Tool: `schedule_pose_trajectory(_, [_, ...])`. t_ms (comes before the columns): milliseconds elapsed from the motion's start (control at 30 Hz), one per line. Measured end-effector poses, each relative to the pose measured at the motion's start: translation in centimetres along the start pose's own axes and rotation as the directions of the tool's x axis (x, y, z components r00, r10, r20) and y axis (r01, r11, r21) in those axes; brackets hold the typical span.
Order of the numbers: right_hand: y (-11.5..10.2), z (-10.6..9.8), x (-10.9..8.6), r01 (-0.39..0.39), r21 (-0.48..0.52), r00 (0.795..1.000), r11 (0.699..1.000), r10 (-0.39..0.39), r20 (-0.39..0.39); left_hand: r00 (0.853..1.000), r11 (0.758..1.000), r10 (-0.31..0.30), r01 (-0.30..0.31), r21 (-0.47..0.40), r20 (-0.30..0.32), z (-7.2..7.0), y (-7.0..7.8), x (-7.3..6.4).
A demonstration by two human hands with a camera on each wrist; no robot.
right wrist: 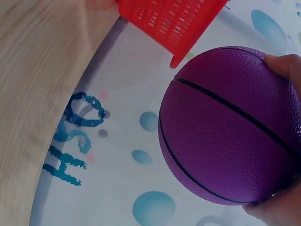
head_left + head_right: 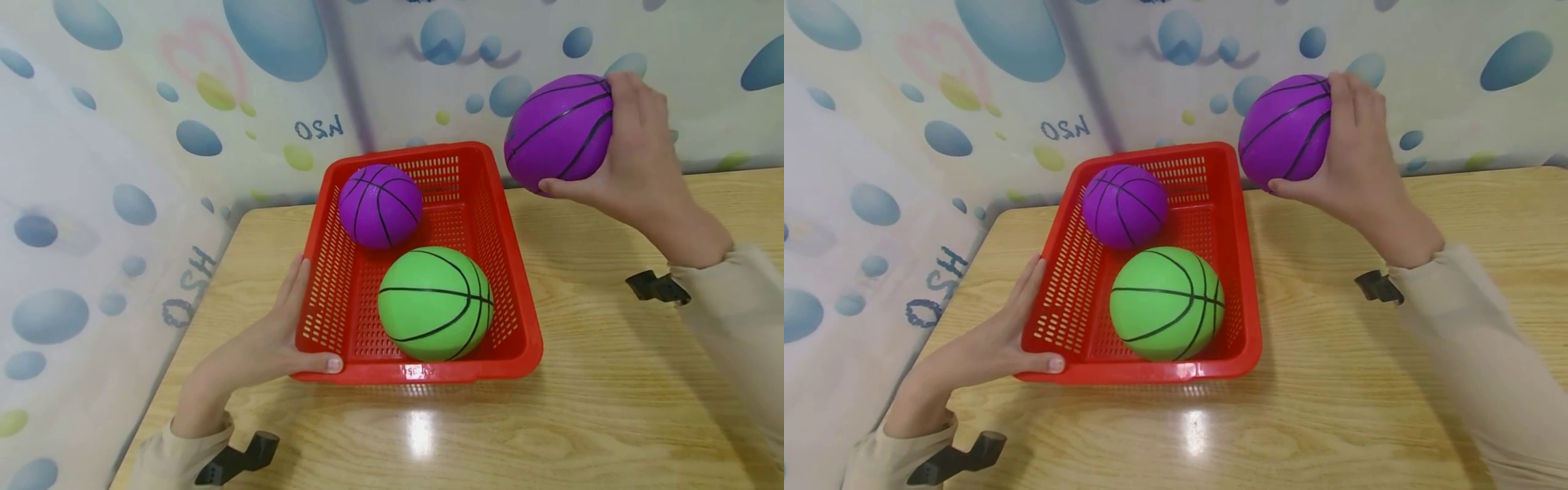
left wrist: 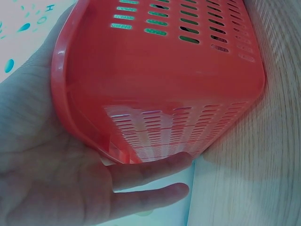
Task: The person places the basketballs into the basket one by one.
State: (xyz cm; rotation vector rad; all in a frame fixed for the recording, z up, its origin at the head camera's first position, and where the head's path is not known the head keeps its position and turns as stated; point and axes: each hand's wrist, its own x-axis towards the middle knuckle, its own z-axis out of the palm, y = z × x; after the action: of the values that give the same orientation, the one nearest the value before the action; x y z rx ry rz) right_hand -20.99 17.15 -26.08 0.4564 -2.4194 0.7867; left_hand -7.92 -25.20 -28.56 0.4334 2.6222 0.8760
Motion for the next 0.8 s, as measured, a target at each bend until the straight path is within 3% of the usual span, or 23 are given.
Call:
schedule_pose_trajectory(333, [-1.1,0.5,0.0,0.051,0.005,0.999,0.999,-0.051,-0.008,1.0,1.0,0.003,-0.003,-0.01,-0.002,-0.1,0.0,0.0])
schedule_pose_trajectory(633, [-2.2,1.5,0.8,0.182,0.063,0.982,0.981,-0.178,-0.063,1.0,1.0,0.001,-0.001,-0.004,-0.001,0.0,0.0,-0.1])
schedule_pose_trajectory(800, [-2.9,2.5,1.2,0.219,0.095,0.975,0.971,-0.215,-0.057,1.0,1.0,0.001,-0.001,-0.005,0.002,0.0,-0.1,-0.1])
